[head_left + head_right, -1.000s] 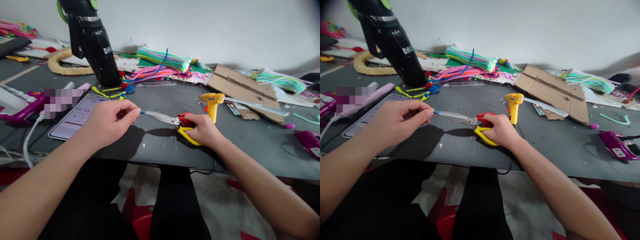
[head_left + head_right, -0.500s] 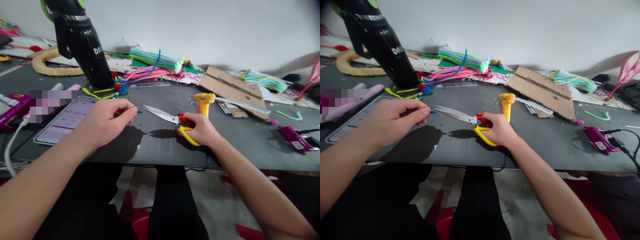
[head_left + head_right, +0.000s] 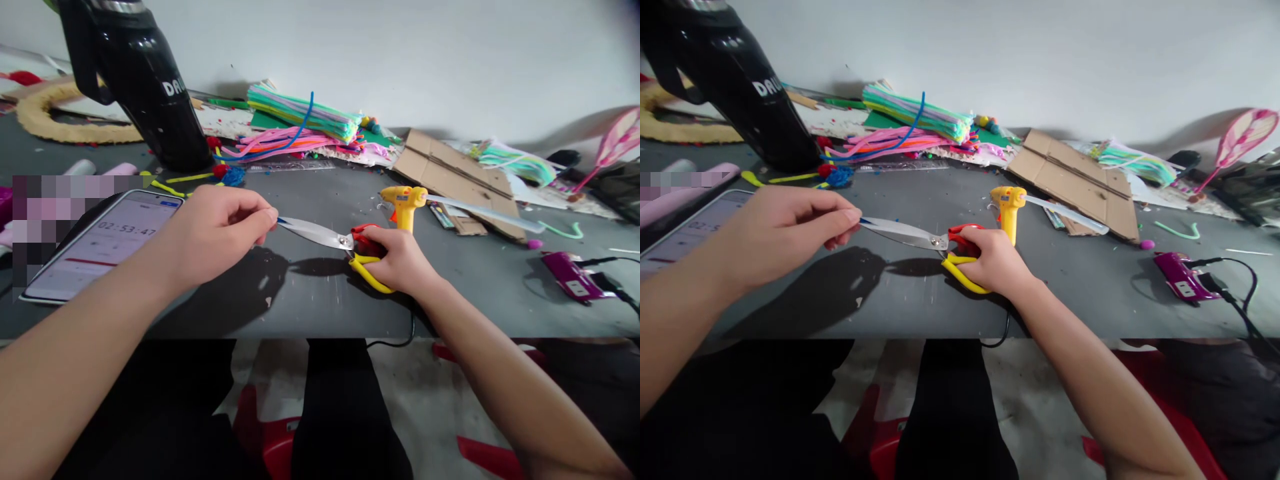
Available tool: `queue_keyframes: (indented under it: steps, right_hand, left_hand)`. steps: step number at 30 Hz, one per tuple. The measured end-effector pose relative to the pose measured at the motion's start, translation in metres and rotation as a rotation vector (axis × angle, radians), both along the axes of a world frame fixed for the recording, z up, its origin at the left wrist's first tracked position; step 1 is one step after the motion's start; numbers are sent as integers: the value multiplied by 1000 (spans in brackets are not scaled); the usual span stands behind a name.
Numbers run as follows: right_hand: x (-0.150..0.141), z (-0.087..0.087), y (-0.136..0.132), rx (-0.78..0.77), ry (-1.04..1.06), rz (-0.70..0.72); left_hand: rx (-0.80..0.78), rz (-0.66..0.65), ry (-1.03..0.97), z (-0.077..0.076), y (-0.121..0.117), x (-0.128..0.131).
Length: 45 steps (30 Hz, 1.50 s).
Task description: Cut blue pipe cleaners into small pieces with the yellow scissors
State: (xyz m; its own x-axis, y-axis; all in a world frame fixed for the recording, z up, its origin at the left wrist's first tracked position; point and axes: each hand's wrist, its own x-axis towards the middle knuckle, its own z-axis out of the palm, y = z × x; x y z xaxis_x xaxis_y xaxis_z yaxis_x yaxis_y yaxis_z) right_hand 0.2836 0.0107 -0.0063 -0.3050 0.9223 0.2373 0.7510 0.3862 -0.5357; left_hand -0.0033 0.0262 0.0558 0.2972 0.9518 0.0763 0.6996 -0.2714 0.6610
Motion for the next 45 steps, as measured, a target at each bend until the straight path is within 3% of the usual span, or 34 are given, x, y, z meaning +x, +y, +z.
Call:
queue_keyframes:
  steps: [31, 45]
  right_hand:
    - [-4, 0, 2, 21, -15, -17]
    - [-6, 1, -1, 31, 22, -29]
  left_hand:
    - [-87, -12, -52, 7, -2, 7]
    - [-79, -57, -171, -3, 4, 1]
